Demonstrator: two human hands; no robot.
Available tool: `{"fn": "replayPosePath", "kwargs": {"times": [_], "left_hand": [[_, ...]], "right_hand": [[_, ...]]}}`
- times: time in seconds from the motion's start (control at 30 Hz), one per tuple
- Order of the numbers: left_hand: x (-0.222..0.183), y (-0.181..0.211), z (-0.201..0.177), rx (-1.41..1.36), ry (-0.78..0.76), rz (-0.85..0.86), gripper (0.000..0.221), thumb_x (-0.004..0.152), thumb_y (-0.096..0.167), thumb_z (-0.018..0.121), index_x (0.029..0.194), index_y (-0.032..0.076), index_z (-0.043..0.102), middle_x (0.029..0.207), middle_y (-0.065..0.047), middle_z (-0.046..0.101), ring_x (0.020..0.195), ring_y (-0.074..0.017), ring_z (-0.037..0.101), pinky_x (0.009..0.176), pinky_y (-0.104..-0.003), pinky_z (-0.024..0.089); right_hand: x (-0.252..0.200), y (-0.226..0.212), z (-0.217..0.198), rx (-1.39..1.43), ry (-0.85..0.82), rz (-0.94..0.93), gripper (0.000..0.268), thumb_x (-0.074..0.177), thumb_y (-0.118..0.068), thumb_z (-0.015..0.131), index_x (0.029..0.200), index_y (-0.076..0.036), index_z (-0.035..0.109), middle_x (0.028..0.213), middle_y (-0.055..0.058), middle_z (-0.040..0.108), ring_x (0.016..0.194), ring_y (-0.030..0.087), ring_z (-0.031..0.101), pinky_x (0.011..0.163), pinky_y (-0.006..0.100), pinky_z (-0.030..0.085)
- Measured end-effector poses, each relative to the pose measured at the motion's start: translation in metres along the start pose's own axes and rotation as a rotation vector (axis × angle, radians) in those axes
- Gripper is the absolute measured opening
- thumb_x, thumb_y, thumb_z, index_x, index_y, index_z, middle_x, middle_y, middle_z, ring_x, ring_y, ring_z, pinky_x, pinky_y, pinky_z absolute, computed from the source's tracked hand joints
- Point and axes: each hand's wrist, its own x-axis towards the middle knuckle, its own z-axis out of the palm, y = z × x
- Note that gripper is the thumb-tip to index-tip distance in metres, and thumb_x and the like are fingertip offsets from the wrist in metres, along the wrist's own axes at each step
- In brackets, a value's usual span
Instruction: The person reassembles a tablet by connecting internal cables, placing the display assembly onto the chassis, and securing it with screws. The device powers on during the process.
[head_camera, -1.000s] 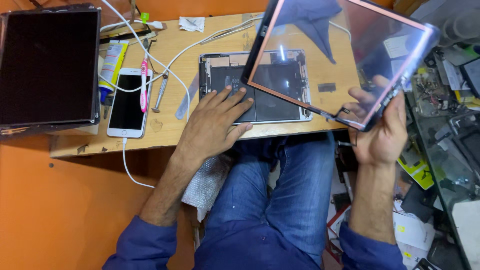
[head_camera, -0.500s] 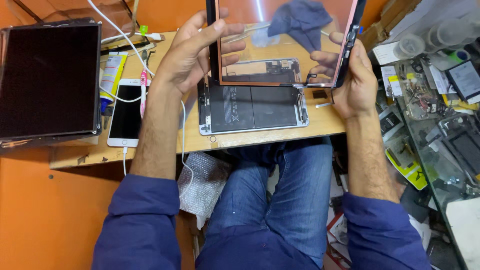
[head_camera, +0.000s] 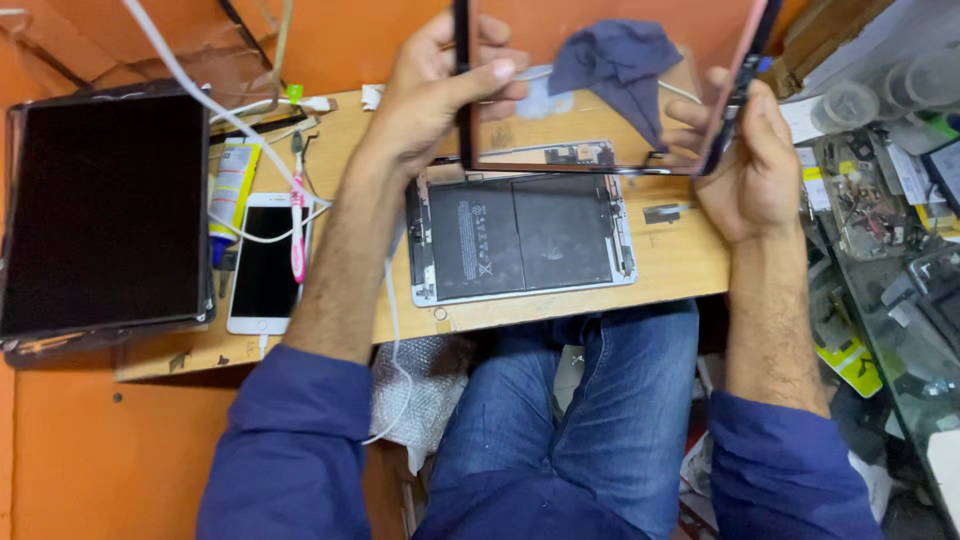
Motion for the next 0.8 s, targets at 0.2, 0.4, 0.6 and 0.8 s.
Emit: {"fn": "replayPosePath", "kwargs": {"times": [0.2,0.4,0.6,0.8], "left_hand": [[-0.036,0.014,-0.049,0.045,0.215,-0.001,0.033,0.097,0.002,0.075,0.122,0.003,0.053,0.110,-0.015,0.071,0.094,-0.0222,0.077,0.081,-0.035,0.068],[-0.032,0.000,-0.052,0.092,0.223,0.079,0.028,0.102,0.003,0.073,0.123,0.001,0.054,0.110,-0.015,0.073,0.097,-0.0214,0.077,0.085,-0.034,0.067],[-0.032,-0.014,-0.054,0.124,0.200,0.091,0.025,0.105,0.001,0.071,0.123,0.001,0.054,0.111,-0.015,0.073,0.100,-0.0201,0.077,0.090,-0.034,0.067],[-0.030,-0.028,-0.061,0.101,0.170,0.178,0.022,0.106,-0.002,0.070,0.122,0.000,0.054,0.112,-0.013,0.073,0.103,-0.0191,0.077,0.095,-0.032,0.066]], "right_hand": [[0.013,0.000,0.014,-0.412,0.271,-0.411,0.022,0.121,-0.016,0.053,0.134,0.002,0.056,0.110,0.014,0.066,0.091,0.018,0.062,0.082,0.028,0.052],[0.021,0.012,0.040,-1.171,-0.127,-0.538,0.007,0.111,-0.005,0.068,0.117,-0.002,0.071,0.098,0.009,0.072,0.078,0.012,0.069,0.071,0.024,0.054],[0.023,0.033,0.055,-1.450,-0.251,-0.421,0.015,0.096,-0.004,0.075,0.111,-0.006,0.077,0.084,0.006,0.074,0.064,0.013,0.067,0.058,0.029,0.051],[0.022,0.040,0.055,-1.638,-0.284,-0.353,0.024,0.096,-0.006,0.073,0.119,-0.010,0.078,0.087,0.008,0.074,0.071,0.018,0.070,0.065,0.032,0.055]]}}
